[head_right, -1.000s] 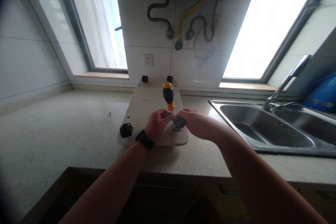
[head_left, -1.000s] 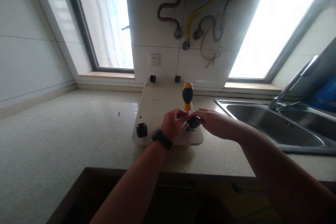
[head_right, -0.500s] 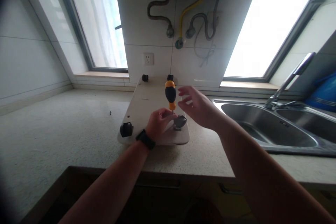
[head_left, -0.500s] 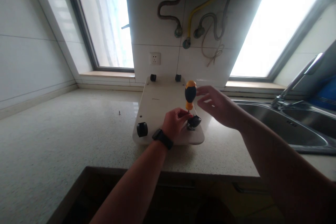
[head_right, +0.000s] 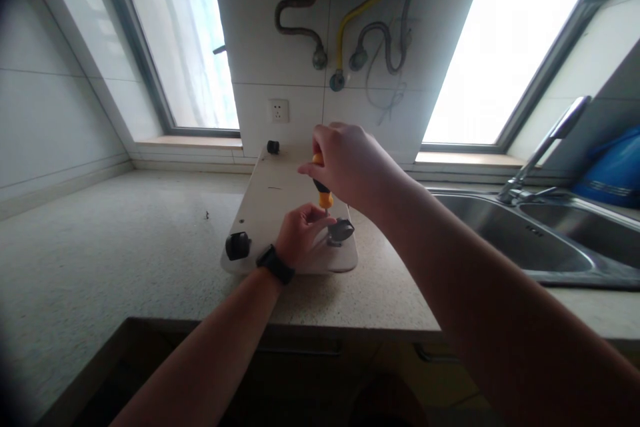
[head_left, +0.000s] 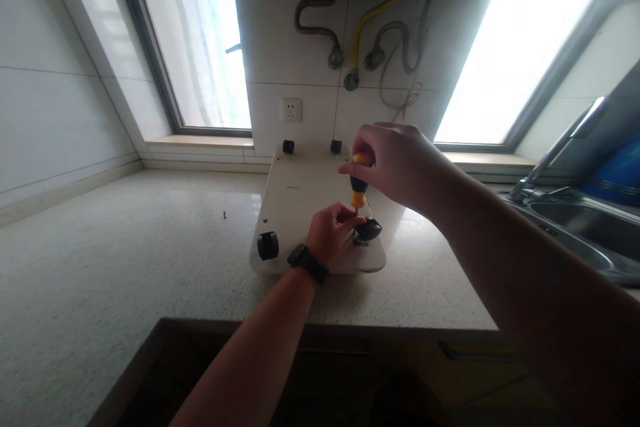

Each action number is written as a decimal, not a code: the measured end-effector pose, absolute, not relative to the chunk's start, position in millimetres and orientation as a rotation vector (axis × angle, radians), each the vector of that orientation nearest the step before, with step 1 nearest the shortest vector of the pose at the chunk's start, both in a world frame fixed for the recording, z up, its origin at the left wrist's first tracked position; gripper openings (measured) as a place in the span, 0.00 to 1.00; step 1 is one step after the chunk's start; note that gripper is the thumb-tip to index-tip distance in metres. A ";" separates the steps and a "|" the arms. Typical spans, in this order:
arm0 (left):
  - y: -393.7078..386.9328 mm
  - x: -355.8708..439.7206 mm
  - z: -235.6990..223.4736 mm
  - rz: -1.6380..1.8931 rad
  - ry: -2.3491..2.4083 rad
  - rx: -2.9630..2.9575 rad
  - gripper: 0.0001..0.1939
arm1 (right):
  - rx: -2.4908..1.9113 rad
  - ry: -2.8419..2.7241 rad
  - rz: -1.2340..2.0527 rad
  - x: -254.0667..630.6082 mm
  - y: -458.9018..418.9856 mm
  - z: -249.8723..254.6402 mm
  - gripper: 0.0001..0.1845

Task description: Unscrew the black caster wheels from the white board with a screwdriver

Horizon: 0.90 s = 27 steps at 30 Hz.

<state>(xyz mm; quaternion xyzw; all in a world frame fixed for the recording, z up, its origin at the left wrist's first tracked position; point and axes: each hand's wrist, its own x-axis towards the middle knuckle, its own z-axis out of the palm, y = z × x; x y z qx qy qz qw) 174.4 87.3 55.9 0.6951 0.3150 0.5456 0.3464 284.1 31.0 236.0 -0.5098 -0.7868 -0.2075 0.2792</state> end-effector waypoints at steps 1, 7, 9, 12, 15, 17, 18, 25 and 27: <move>87.6 174.9 55.1 1.415 0.802 1.805 0.09 | -1.400 -2.084 -0.552 286.5 32.1 235.8 0.15; 89.4 177.1 52.5 1.371 0.653 1.835 0.09 | -1.493 -2.038 -0.382 302.1 38.5 243.8 0.13; 89.9 177.3 53.0 1.373 0.655 1.830 0.08 | -1.450 -2.097 -0.324 305.6 41.1 245.4 0.13; 90.5 177.7 54.4 1.388 0.675 1.774 0.06 | -1.362 -2.151 -0.203 306.5 41.8 244.1 0.15; 90.5 178.6 55.1 1.393 0.676 1.733 0.05 | -1.412 -2.084 -0.263 302.3 38.1 241.3 0.17; 90.5 179.2 54.9 1.388 0.666 1.727 0.05 | -1.477 -2.064 -0.396 298.9 34.6 240.7 0.18; 90.6 179.4 54.7 1.385 0.661 1.726 0.05 | -1.504 -2.065 -0.443 297.5 33.1 241.1 0.19; 92.2 177.9 51.7 1.424 0.771 1.747 0.06 | -1.453 -2.218 -0.285 298.2 28.4 248.7 0.19; 91.8 177.4 51.7 1.433 0.790 1.734 0.07 | -1.385 -2.289 -0.220 297.2 27.2 248.8 0.22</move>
